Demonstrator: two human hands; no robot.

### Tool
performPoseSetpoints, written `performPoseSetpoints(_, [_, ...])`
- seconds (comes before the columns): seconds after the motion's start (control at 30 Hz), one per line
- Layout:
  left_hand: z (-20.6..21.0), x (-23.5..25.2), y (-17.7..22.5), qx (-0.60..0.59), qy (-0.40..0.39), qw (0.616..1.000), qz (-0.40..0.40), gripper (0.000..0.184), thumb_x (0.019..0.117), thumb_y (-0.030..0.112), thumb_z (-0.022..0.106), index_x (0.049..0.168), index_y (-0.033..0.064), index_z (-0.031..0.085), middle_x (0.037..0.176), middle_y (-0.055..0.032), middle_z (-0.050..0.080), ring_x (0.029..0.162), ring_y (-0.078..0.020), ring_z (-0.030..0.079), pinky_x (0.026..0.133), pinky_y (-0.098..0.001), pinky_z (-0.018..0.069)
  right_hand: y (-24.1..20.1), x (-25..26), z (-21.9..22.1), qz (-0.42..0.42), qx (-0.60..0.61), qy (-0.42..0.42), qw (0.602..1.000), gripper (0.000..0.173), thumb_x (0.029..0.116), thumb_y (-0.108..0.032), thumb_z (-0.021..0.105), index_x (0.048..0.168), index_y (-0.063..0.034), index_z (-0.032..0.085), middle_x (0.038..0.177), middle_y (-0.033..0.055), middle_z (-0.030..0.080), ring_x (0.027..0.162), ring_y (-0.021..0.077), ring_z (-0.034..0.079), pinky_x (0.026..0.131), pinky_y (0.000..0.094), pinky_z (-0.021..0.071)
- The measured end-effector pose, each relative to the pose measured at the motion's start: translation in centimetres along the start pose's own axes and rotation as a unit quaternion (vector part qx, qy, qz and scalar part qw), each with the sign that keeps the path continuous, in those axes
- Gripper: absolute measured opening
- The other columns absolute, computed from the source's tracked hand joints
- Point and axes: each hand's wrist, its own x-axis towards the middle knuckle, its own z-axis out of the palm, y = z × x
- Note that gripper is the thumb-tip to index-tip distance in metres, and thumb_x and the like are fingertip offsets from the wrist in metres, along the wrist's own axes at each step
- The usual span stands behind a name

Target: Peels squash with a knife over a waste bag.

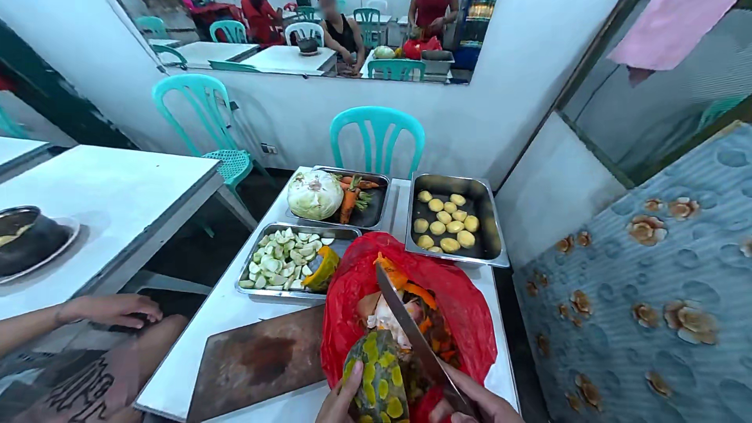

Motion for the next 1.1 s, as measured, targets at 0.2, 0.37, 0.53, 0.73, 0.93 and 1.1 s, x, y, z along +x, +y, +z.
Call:
performPoseSetpoints(0.2, [-0.4,1.2,1.6,-0.017,-0.062,0.998,-0.024,0.042,0.1068,0.024,0.052,0.138,-0.0026,0.045,0.12,-0.0175,0.069,0.113,-0.0262,0.068,0.105,-0.0475,0.0526,-1.5,1.9,3.2,-0.007,-0.087,0.117,0.989,0.057,0.1049,-0.041,0.057,0.154,-0.0152,0.049,0.129,0.0072,0.069,0.071,0.0111,0.064,0.068,0.0332,0.0569])
performPoseSetpoints(0.37, [-0.1,1.6,3.0,0.119,-0.063,0.99,0.039,0.05,0.0922,0.001,0.066,0.136,-0.0026,0.043,0.112,-0.006,0.069,0.103,-0.0134,0.069,0.096,-0.0369,0.0577,-3.3,3.0,6.5,0.061,-0.139,0.116,0.982,0.082,0.0969,-0.052,0.065,0.162,-0.0137,0.034,0.139,0.0125,0.064,0.091,0.0224,0.072,0.083,0.0477,0.0598])
performPoseSetpoints(0.53, [0.5,1.1,4.1,0.218,-0.072,0.969,0.092,0.048,0.0819,-0.008,0.072,0.123,0.0003,0.05,0.104,0.0039,0.07,0.098,-0.0024,0.068,0.092,-0.0266,0.0578,-4.2,4.2,8.3,0.081,-0.155,0.156,0.972,0.095,0.0923,-0.065,0.063,0.166,-0.0208,0.023,0.109,0.0104,0.076,0.093,0.028,0.073,0.086,0.0583,0.0575])
performPoseSetpoints(0.73, [0.8,1.3,4.3,0.221,-0.08,0.966,0.112,0.045,0.0825,-0.011,0.068,0.122,-0.001,0.049,0.102,0.0017,0.071,0.096,-0.0047,0.069,0.09,-0.0285,0.059,-4.6,4.7,8.2,0.09,-0.194,0.165,0.963,0.09,0.0926,-0.067,0.061,0.164,-0.0239,0.029,0.097,0.0113,0.076,0.082,0.0302,0.072,0.077,0.0595,0.0573])
performPoseSetpoints(0.93, [1.1,1.6,4.0,0.209,-0.089,0.968,0.103,0.052,0.0872,-0.007,0.068,0.132,-0.005,0.043,0.113,-0.0041,0.068,0.104,-0.007,0.067,0.096,-0.0293,0.0568,-4.6,5.0,7.8,0.09,-0.213,0.177,0.957,0.086,0.0931,-0.07,0.057,0.161,-0.022,0.036,0.111,0.0134,0.075,0.094,0.0315,0.073,0.084,0.0607,0.0565])
performPoseSetpoints(1.1, [1.0,1.7,3.9,0.242,-0.104,0.959,0.106,0.064,0.0881,0.005,0.077,0.138,-0.0081,0.04,0.118,-0.0124,0.068,0.108,-0.0165,0.069,0.098,-0.0366,0.058,-2.9,5.7,6.5,0.064,-0.155,0.215,0.962,0.062,0.0983,-0.057,0.06,0.15,-0.0226,0.055,0.125,0.0067,0.072,0.108,0.0218,0.071,0.094,0.0541,0.0562])
